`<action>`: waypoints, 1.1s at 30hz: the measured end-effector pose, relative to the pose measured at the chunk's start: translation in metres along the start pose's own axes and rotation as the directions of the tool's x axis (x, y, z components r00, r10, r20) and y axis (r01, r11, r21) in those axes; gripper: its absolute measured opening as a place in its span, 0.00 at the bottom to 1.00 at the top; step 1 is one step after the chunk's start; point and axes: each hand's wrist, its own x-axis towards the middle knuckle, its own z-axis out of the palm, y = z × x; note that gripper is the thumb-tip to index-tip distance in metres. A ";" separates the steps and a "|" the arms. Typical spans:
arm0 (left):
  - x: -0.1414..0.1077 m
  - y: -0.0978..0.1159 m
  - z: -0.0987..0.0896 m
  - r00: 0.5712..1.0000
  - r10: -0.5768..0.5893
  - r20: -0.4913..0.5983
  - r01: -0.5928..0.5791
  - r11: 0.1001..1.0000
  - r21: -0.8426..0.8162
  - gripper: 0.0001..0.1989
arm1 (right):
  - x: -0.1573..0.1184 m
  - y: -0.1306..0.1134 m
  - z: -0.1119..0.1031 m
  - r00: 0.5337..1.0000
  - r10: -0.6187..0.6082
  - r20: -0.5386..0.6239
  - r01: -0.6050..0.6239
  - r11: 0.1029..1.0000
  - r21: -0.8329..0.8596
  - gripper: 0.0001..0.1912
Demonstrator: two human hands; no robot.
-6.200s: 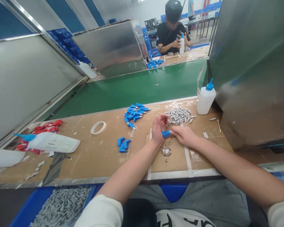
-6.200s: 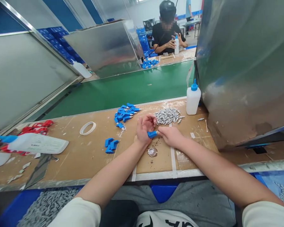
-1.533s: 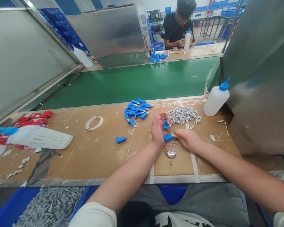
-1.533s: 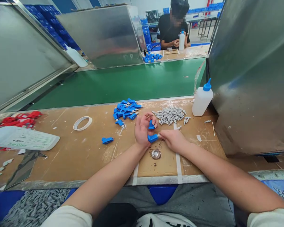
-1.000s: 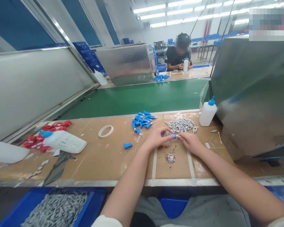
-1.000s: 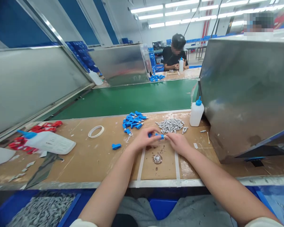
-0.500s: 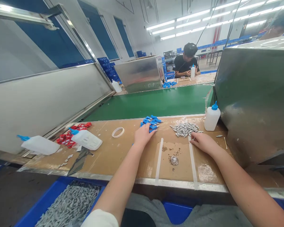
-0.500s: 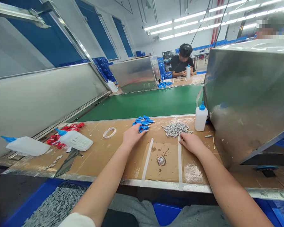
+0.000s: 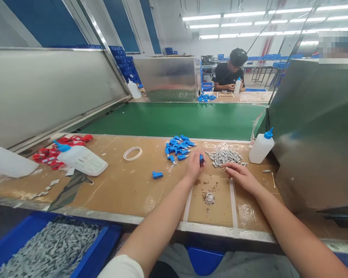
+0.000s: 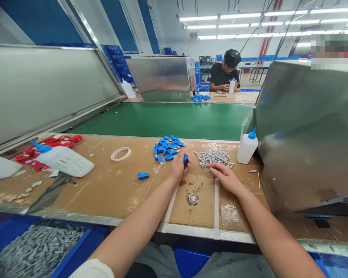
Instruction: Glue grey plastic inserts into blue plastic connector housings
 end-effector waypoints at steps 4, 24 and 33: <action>0.000 -0.006 -0.004 0.995 -0.066 0.076 0.071 0.995 -0.064 0.21 | -0.002 0.000 0.007 0.994 0.078 0.078 -0.094 0.971 0.218 0.25; 0.001 -0.010 0.004 0.975 0.038 0.217 -0.030 0.999 -0.038 0.30 | -0.017 -0.018 0.027 0.950 -0.010 0.311 0.050 0.992 -0.120 0.13; 0.001 -0.009 0.003 0.957 -0.018 0.289 0.019 1.000 -0.001 0.22 | -0.018 -0.021 0.028 0.963 0.055 0.263 -0.063 0.998 0.022 0.13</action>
